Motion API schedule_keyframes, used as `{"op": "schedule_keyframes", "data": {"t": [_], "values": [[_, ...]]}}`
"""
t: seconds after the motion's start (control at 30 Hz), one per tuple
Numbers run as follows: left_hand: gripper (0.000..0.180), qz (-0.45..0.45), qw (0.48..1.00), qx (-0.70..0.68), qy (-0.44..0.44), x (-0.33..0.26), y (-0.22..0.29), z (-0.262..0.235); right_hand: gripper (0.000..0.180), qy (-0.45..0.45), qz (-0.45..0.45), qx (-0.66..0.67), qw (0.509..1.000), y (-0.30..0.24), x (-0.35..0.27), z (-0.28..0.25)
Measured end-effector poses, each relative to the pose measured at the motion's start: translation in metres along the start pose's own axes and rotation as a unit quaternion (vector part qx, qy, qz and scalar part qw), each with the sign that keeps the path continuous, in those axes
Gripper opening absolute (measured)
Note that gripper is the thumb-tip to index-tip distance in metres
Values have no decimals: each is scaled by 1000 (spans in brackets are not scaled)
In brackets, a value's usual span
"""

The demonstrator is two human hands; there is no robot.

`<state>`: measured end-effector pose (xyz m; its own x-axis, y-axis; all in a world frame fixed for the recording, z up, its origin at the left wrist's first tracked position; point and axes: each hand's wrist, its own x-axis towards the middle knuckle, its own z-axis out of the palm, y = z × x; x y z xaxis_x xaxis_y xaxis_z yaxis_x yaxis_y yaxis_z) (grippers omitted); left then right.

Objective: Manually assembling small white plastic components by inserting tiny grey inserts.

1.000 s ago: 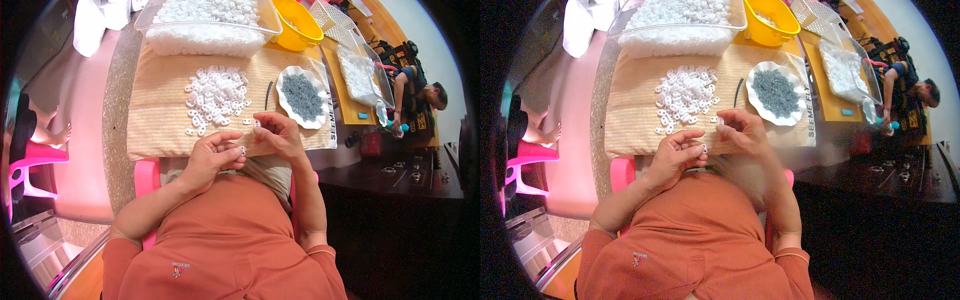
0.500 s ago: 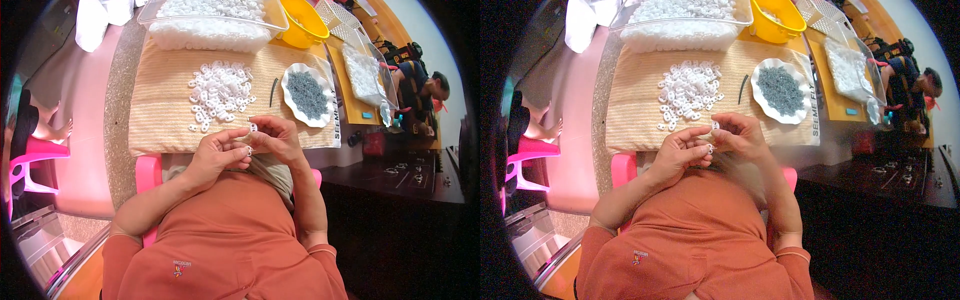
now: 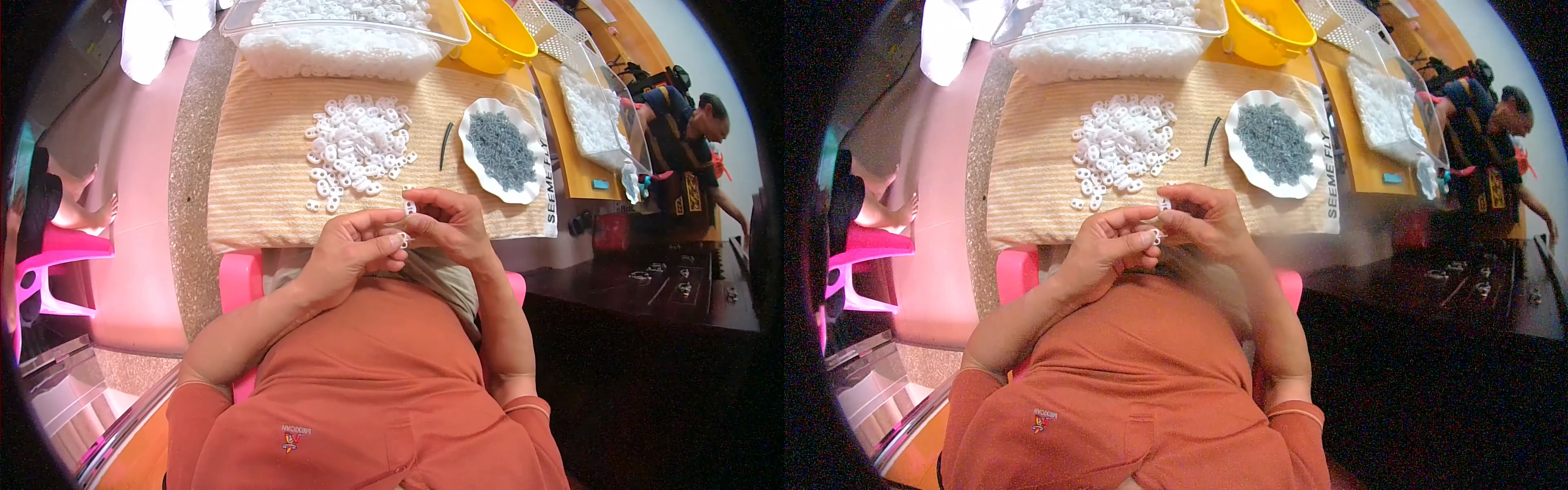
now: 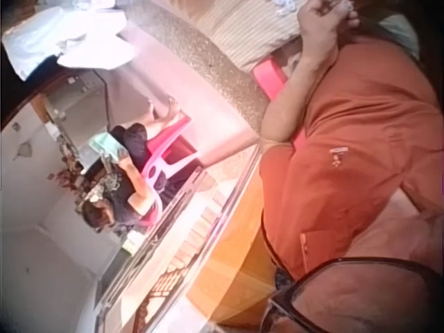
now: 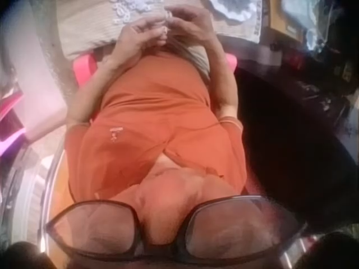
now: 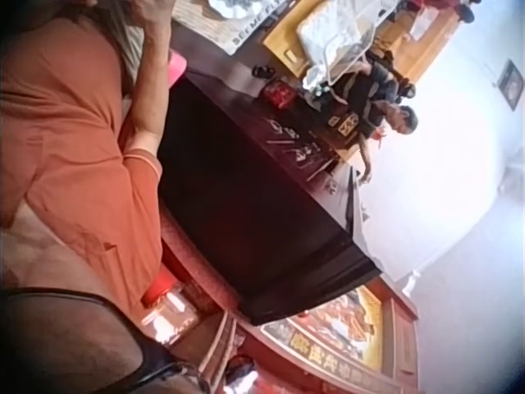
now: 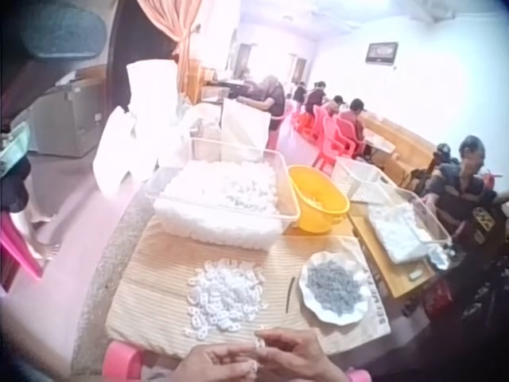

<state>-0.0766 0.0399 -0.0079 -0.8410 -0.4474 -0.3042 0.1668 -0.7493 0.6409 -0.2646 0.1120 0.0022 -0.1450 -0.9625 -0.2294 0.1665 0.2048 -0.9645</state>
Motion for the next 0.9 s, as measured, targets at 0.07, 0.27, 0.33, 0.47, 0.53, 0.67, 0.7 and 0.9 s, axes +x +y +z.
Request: {"op": "schedule_keyframes", "data": {"t": [0.07, 0.27, 0.33, 0.47, 0.53, 0.67, 0.7, 0.9], "values": [[34, -3, 1000, -5, 2, 0, -2, -2, 29, -5, -9, -18, 1000, 0, 0, -1], [31, -2, 1000, -8, 3, 1, 0, -3, 30, -20, -6, 0, 1000, 5, 2, -6], [28, 5, 1000, -18, 18, 1, 0, -3, 30, -36, -9, -16, 999, 6, 2, -9], [24, 22, 999, -27, 26, 2, 0, -5, 29, -43, -7, 14, 999, 4, 0, -10], [22, 19, 999, -33, 36, 1, 2, -3, 29, -56, -33, -27, 998, 7, 1, -13], [18, 27, 998, -36, 44, 1, 1, -6, 30, -50, -39, -52, 997, 13, 2, -14], [17, 26, 998, -35, 49, 1, 1, -6, 30, -49, -36, -31, 998, 11, 1, -12], [16, 27, 997, -37, 56, 1, 1, -6, 31, -70, -48, -19, 996, 11, 0, -14]]}}
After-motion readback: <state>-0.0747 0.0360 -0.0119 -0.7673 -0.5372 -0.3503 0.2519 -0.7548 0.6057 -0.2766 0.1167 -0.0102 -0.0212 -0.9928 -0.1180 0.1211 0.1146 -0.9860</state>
